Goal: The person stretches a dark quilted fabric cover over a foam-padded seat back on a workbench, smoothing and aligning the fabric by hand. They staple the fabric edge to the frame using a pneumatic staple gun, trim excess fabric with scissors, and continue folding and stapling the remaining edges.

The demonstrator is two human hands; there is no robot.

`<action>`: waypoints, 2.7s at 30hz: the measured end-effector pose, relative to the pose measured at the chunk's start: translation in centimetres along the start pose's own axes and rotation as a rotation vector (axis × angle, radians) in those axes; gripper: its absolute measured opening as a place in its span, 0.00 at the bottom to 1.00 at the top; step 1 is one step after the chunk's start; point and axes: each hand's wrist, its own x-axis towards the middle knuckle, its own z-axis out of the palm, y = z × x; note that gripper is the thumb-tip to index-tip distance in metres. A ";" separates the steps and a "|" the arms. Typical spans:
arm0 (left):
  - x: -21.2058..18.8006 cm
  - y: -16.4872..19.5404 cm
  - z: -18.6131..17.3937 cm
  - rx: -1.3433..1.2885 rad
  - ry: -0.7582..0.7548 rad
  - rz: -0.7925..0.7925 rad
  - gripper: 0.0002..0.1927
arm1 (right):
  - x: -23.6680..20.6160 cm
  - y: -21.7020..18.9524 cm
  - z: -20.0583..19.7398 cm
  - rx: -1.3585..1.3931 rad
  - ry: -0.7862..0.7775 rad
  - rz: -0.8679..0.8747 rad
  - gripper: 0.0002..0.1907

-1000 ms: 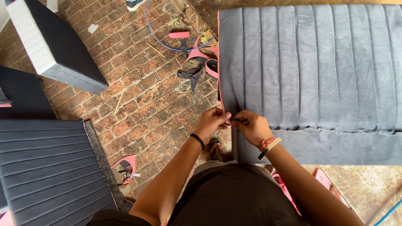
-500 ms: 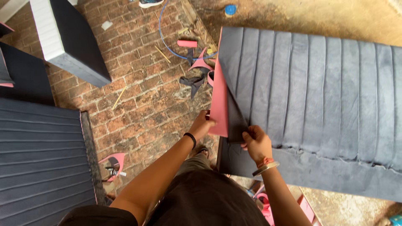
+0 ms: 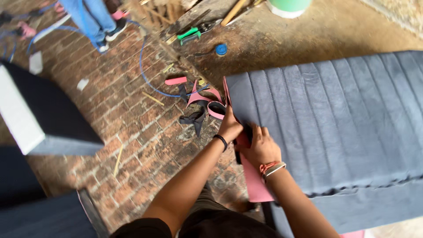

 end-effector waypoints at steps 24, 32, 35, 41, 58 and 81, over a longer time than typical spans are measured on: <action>5.5 -0.6 -0.9 -0.330 -0.231 -0.509 0.25 | 4.0 1.9 1.5 -0.007 0.157 0.242 0.22; 4.7 -3.5 -0.3 -0.018 -0.074 -0.421 0.13 | 10.9 3.4 4.0 -0.075 0.136 -0.177 0.12; 4.7 -3.7 -0.5 -0.163 -0.079 -0.472 0.12 | 12.5 6.4 3.2 0.227 0.294 0.164 0.13; 6.1 -2.8 -3.6 -0.038 -0.085 -0.581 0.13 | 13.3 6.1 2.7 0.216 0.107 0.310 0.16; 14.8 -5.2 -9.2 0.112 -0.674 0.239 0.16 | 9.9 -3.2 4.1 -0.100 0.326 0.281 0.20; 18.8 -8.5 3.0 -0.062 -0.979 -0.067 0.11 | 14.8 0.6 1.4 0.165 0.398 0.995 0.15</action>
